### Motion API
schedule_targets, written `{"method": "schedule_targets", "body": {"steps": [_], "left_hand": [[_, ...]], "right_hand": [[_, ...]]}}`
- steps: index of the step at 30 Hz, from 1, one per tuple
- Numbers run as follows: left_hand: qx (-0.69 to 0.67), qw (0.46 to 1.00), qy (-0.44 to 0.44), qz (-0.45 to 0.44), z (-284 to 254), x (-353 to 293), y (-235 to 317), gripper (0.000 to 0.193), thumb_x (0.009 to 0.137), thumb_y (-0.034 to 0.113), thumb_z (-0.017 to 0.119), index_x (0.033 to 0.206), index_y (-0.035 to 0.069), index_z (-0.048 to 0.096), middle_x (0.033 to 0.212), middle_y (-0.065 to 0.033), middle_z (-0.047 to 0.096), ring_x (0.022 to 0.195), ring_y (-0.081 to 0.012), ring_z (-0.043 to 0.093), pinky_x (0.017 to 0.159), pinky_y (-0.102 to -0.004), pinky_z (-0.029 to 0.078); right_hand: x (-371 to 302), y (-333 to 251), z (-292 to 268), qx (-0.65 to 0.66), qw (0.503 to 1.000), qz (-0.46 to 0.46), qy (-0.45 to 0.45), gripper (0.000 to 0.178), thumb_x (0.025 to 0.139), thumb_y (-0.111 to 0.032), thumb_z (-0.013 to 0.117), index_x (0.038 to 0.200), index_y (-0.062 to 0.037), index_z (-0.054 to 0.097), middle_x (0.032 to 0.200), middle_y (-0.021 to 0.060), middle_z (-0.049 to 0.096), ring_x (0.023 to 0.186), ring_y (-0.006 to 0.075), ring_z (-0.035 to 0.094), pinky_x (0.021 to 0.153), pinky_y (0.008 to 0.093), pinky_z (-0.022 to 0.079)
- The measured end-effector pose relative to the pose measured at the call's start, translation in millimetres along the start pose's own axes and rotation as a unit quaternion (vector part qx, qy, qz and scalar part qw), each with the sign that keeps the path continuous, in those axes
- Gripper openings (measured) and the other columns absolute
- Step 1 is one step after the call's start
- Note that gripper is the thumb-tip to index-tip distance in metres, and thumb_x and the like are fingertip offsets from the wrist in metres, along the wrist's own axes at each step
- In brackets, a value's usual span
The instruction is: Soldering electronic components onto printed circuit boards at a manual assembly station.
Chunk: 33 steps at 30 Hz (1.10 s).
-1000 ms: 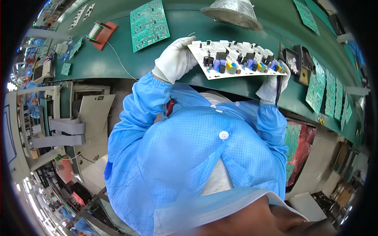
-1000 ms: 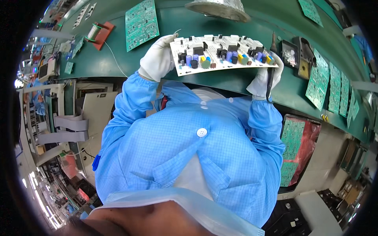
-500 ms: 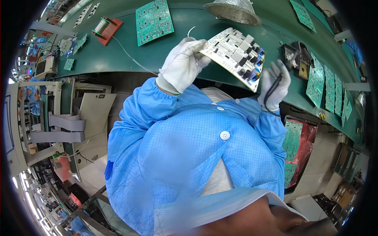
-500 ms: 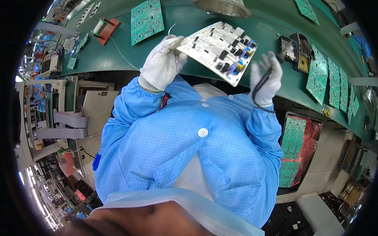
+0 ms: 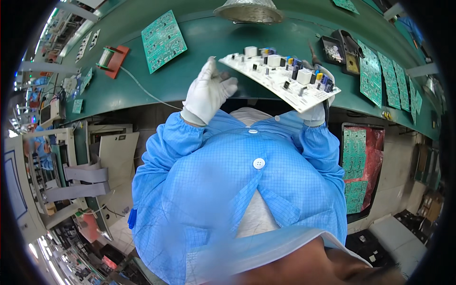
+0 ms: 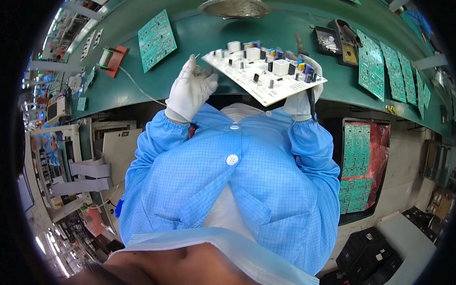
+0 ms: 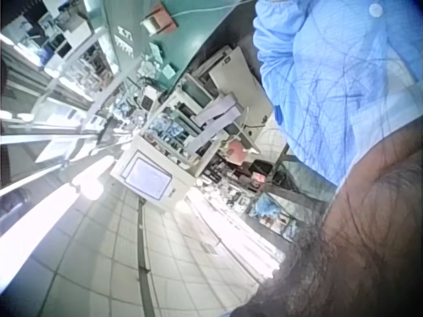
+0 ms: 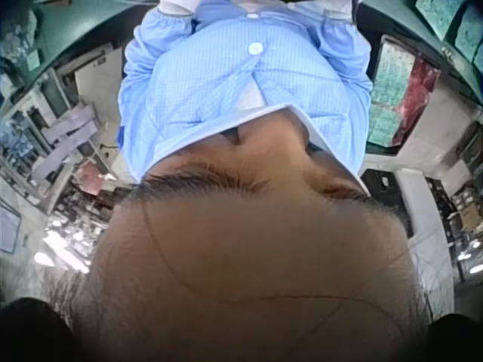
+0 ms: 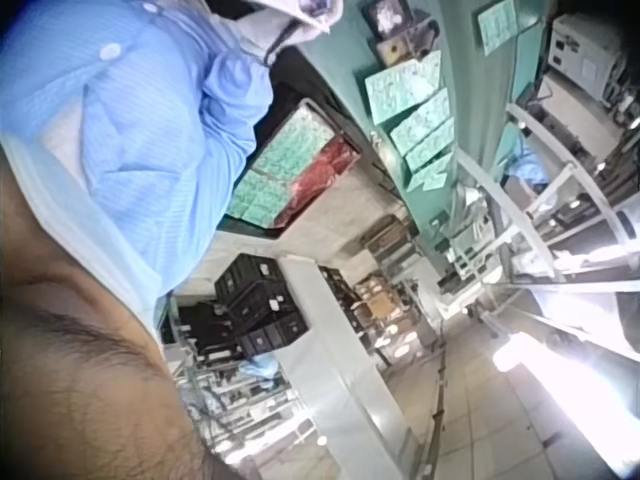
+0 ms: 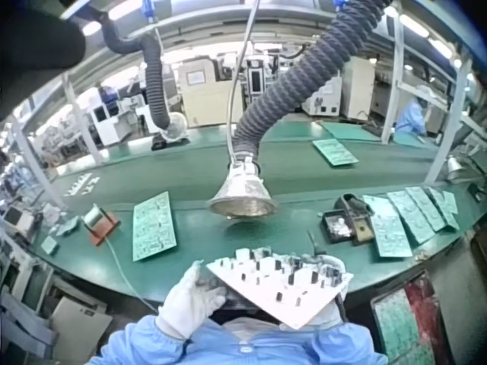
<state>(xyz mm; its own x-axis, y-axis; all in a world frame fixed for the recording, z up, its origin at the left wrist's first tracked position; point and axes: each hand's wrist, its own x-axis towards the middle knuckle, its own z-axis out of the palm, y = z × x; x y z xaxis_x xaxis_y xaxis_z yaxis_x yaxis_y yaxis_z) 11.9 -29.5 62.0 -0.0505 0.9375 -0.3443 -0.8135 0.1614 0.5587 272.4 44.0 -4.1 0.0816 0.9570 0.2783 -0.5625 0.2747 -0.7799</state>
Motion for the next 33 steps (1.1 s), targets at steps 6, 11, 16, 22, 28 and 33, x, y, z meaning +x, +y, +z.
{"method": "schedule_targets", "body": {"steps": [6, 11, 16, 22, 28, 33], "left_hand": [[-0.031, 0.996, -0.085, 0.023, -9, 21, -1, 0.024, 0.104, 0.023, 0.051, 0.121, 0.005, 0.052, 0.120, -0.0133, 0.060, 0.111, -0.0254, 0.062, 0.091, -0.0400, 0.054], [-0.111, 0.988, -0.103, 0.003, -8, 20, 4, 0.023, 0.104, 0.021, 0.051, 0.119, 0.005, 0.053, 0.118, -0.0106, 0.060, 0.110, -0.0243, 0.062, 0.092, -0.0405, 0.055], [-0.118, 0.987, -0.108, 0.012, -7, 21, 8, 0.020, 0.104, 0.018, 0.050, 0.119, 0.004, 0.053, 0.114, -0.0090, 0.060, 0.109, -0.0220, 0.062, 0.095, -0.0396, 0.054], [-0.118, 0.986, -0.121, 0.007, -5, 23, 11, 0.021, 0.104, 0.018, 0.051, 0.119, 0.003, 0.053, 0.113, -0.0084, 0.060, 0.109, -0.0206, 0.061, 0.098, -0.0380, 0.053], [-0.087, 0.989, -0.121, 0.019, -3, 24, 13, 0.022, 0.103, 0.018, 0.052, 0.120, 0.003, 0.053, 0.115, -0.0076, 0.057, 0.110, -0.0197, 0.059, 0.098, -0.0372, 0.052], [-0.055, 0.993, -0.106, 0.020, 0, 21, 15, 0.022, 0.101, 0.019, 0.059, 0.116, 0.004, 0.054, 0.113, -0.0055, 0.054, 0.107, -0.0179, 0.058, 0.092, -0.0358, 0.054]], "right_hand": [[11, 3, 0, 0.416, 0.886, 0.167, -0.114, 0.045, 0.104, -0.041, 0.043, 0.131, -0.0053, 0.047, 0.139, 0.0295, 0.048, 0.127, 0.0414, 0.051, 0.107, 0.0560, 0.045], [19, 17, -5, -0.126, 0.978, 0.024, -0.165, 0.042, 0.105, -0.037, 0.043, 0.132, -0.0059, 0.047, 0.137, 0.0172, 0.050, 0.127, 0.0318, 0.050, 0.109, 0.0489, 0.042], [23, 42, -22, -0.056, 0.991, 0.112, -0.046, 0.037, 0.105, -0.036, 0.044, 0.127, -0.0071, 0.051, 0.128, 0.0119, 0.055, 0.122, 0.0270, 0.054, 0.107, 0.0451, 0.044], [21, 61, -46, -0.494, 0.856, -0.022, -0.152, 0.041, 0.105, -0.039, 0.044, 0.132, -0.0092, 0.050, 0.132, 0.0096, 0.054, 0.126, 0.0278, 0.050, 0.111, 0.0465, 0.040], [19, 39, -26, -0.797, 0.524, -0.252, -0.163, 0.038, 0.102, -0.028, 0.052, 0.135, -0.0090, 0.049, 0.137, 0.0095, 0.050, 0.126, 0.0265, 0.049, 0.112, 0.0455, 0.038], [25, 46, -18, -0.517, 0.845, -0.092, -0.103, 0.033, 0.102, -0.025, 0.053, 0.132, -0.0105, 0.053, 0.137, 0.0099, 0.052, 0.123, 0.0277, 0.053, 0.111, 0.0430, 0.039]]}}
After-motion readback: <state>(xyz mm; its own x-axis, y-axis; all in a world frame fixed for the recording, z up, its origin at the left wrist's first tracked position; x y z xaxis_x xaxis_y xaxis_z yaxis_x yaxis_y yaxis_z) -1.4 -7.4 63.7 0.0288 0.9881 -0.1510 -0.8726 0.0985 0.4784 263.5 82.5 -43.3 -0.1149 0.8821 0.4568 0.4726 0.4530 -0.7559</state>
